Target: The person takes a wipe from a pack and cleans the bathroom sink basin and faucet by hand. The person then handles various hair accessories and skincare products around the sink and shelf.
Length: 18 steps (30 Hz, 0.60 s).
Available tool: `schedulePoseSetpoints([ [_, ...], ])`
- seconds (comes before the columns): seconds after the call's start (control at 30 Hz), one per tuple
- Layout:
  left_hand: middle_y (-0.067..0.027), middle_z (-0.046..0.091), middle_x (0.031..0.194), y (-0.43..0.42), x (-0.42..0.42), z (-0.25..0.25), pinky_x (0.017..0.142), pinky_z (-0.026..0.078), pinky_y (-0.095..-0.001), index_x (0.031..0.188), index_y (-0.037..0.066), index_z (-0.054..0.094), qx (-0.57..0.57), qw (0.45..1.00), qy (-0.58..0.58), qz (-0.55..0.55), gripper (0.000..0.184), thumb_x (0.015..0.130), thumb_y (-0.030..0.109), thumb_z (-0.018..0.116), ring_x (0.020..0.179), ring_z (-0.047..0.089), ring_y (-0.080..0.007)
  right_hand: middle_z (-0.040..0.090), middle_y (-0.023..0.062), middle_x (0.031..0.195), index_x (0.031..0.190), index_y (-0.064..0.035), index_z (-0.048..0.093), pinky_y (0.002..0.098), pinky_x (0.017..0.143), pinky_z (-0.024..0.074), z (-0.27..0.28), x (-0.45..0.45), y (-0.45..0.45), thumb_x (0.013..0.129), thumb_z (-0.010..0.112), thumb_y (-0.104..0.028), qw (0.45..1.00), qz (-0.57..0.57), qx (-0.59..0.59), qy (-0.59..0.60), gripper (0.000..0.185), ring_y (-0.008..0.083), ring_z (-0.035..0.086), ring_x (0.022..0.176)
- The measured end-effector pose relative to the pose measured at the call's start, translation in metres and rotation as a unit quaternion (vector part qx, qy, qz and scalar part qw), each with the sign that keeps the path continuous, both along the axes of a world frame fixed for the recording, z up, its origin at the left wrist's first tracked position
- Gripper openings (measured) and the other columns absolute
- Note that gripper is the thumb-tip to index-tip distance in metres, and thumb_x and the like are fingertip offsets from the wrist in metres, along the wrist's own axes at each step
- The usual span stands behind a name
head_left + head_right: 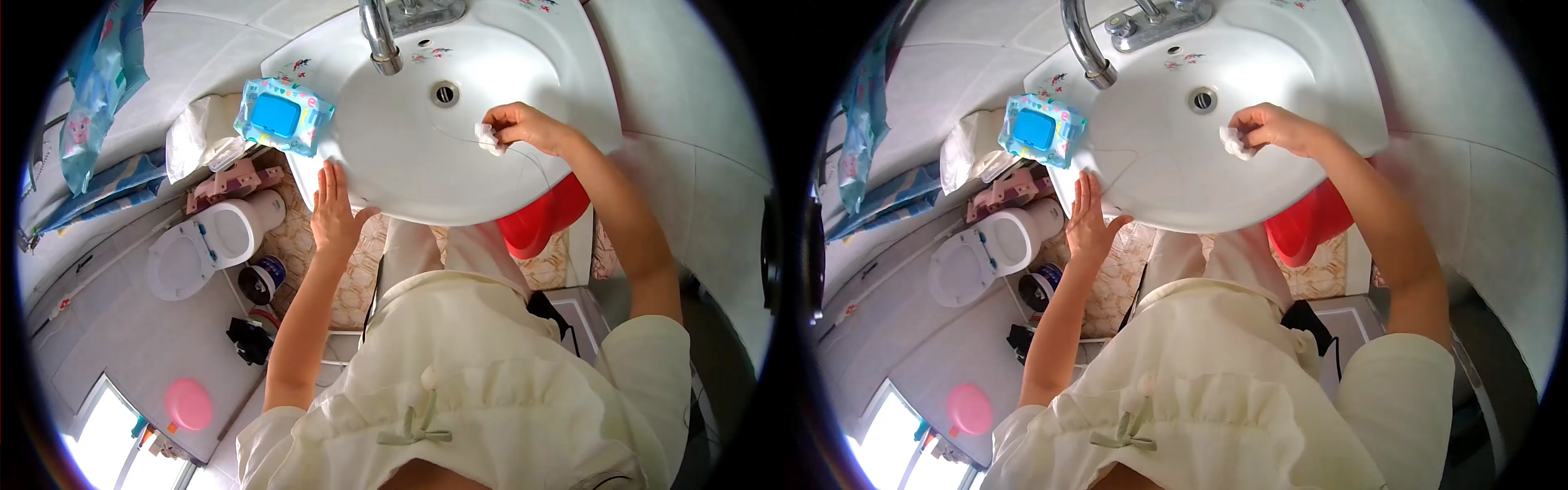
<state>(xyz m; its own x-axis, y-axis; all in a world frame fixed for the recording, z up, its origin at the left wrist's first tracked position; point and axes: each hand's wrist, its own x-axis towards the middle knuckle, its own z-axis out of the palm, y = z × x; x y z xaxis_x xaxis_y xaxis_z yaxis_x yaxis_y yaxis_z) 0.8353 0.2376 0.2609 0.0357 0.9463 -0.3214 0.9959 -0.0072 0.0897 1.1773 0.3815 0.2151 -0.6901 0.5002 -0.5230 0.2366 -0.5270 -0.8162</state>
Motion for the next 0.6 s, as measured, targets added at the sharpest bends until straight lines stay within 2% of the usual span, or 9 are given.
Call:
schedulePoseSetpoints([
  [0.03, -0.017, 0.019, 0.15, 0.0, 0.0, 0.0, 0.106, 0.033, -0.0385, 0.143, 0.002, 0.018, -0.002, 1.0, 0.008, 0.0, 0.102, 0.068, 0.041, 0.074, 0.136, 0.025, -0.0324, 0.062, 0.0029, 0.083, 0.094, 0.0016, 0.06, 0.028, 0.071, 0.0481, -0.007, 0.005, -0.002, 0.077, 0.051, 0.003, 0.999, 0.028, 0.012, -0.015, 0.02, 0.0122, 0.058, 0.076],
  [0.07, -0.017, 0.019, 0.15, 0.0, -0.001, -0.002, 0.106, 0.033, -0.0385, 0.143, 0.002, 0.018, -0.001, 1.0, 0.006, 0.001, 0.102, 0.068, 0.041, 0.074, 0.136, 0.025, -0.0324, 0.065, 0.0069, 0.082, 0.092, 0.0011, 0.064, 0.0302, 0.07, 0.0492, -0.015, 0.01, 0.0, 0.075, 0.054, 0.001, 0.989, 0.098, 0.066, -0.095, 0.019, 0.0171, 0.061, 0.075],
  [0.1, -0.0174, 0.019, 0.149, -0.001, -0.002, -0.004, 0.106, 0.033, -0.0389, 0.143, 0.002, 0.018, 0.007, 1.0, 0.002, -0.004, 0.102, 0.068, 0.041, 0.074, 0.136, 0.026, -0.0333, 0.065, 0.0069, 0.082, 0.092, 0.0011, 0.064, 0.0302, 0.07, 0.0492, -0.012, 0.01, -0.001, 0.075, 0.054, 0.001, 0.988, 0.099, 0.066, -0.096, 0.019, 0.0171, 0.061, 0.075],
  [0.17, -0.0177, 0.02, 0.149, -0.002, -0.004, -0.006, 0.105, 0.034, -0.0392, 0.143, 0.001, 0.019, 0.015, 1.0, -0.003, -0.01, 0.101, 0.068, 0.041, 0.074, 0.135, 0.026, -0.0341, 0.068, 0.0127, 0.083, 0.087, -0.0002, 0.068, 0.032, 0.069, 0.0497, -0.008, 0.008, -0.007, 0.071, 0.056, 0.0, 0.877, 0.193, 0.278, -0.342, 0.02, 0.0237, 0.064, 0.076],
  [0.2, -0.0177, 0.02, 0.149, -0.002, -0.004, -0.006, 0.105, 0.034, -0.0395, 0.143, 0.001, 0.019, 0.019, 1.0, -0.003, -0.013, 0.101, 0.068, 0.04, 0.075, 0.135, 0.027, -0.0346, 0.067, 0.0166, 0.086, 0.085, -0.0014, 0.069, 0.0333, 0.07, 0.0499, -0.012, 0.008, -0.009, 0.069, 0.056, 0.001, 0.88, 0.186, 0.282, -0.332, 0.022, 0.0285, 0.065, 0.078],
  [0.33, -0.0176, 0.02, 0.149, -0.002, -0.004, -0.006, 0.105, 0.034, -0.0399, 0.142, 0.001, 0.021, 0.018, 1.0, -0.002, -0.014, 0.099, 0.068, 0.039, 0.075, 0.135, 0.026, -0.034, 0.068, 0.0158, 0.083, 0.085, 0.0007, 0.068, 0.0336, 0.068, 0.0499, -0.017, -0.004, -0.02, 0.069, 0.055, 0.001, 0.88, 0.228, 0.31, -0.28, 0.021, 0.0289, 0.064, 0.074],
  [0.43, -0.0171, 0.02, 0.149, -0.003, -0.002, -0.004, 0.105, 0.034, -0.0396, 0.143, 0.002, 0.019, 0.014, 1.0, 0.003, -0.009, 0.1, 0.069, 0.04, 0.074, 0.136, 0.025, -0.0328, 0.067, 0.0187, 0.088, 0.088, 0.0002, 0.069, 0.0375, 0.073, 0.051, -0.008, -0.006, -0.032, 0.071, 0.059, 0.001, 0.879, 0.28, 0.273, -0.272, 0.019, 0.03, 0.065, 0.082],
  [0.53, -0.0168, 0.02, 0.149, -0.004, -0.005, -0.007, 0.106, 0.033, -0.0395, 0.143, 0.002, 0.018, 0.016, 1.0, 0.001, -0.007, 0.101, 0.069, 0.042, 0.073, 0.136, 0.024, -0.0323, 0.067, 0.0159, 0.089, 0.086, 0.0006, 0.069, 0.0372, 0.076, 0.0499, -0.007, 0.002, -0.048, 0.074, 0.056, 0.0, 0.893, 0.243, 0.313, -0.216, 0.018, 0.0298, 0.063, 0.086],
  [0.6, -0.0166, 0.019, 0.15, -0.005, -0.007, -0.01, 0.107, 0.031, -0.0393, 0.144, 0.003, 0.017, 0.022, 0.999, 0.018, -0.022, 0.101, 0.069, 0.044, 0.072, 0.137, 0.023, -0.0316, 0.065, 0.0118, 0.087, 0.083, 0.0008, 0.068, 0.0371, 0.078, 0.0482, 0.001, 0.005, -0.054, 0.076, 0.056, -0.004, 0.863, 0.24, 0.416, -0.155, 0.015, 0.0288, 0.06, 0.088],
])
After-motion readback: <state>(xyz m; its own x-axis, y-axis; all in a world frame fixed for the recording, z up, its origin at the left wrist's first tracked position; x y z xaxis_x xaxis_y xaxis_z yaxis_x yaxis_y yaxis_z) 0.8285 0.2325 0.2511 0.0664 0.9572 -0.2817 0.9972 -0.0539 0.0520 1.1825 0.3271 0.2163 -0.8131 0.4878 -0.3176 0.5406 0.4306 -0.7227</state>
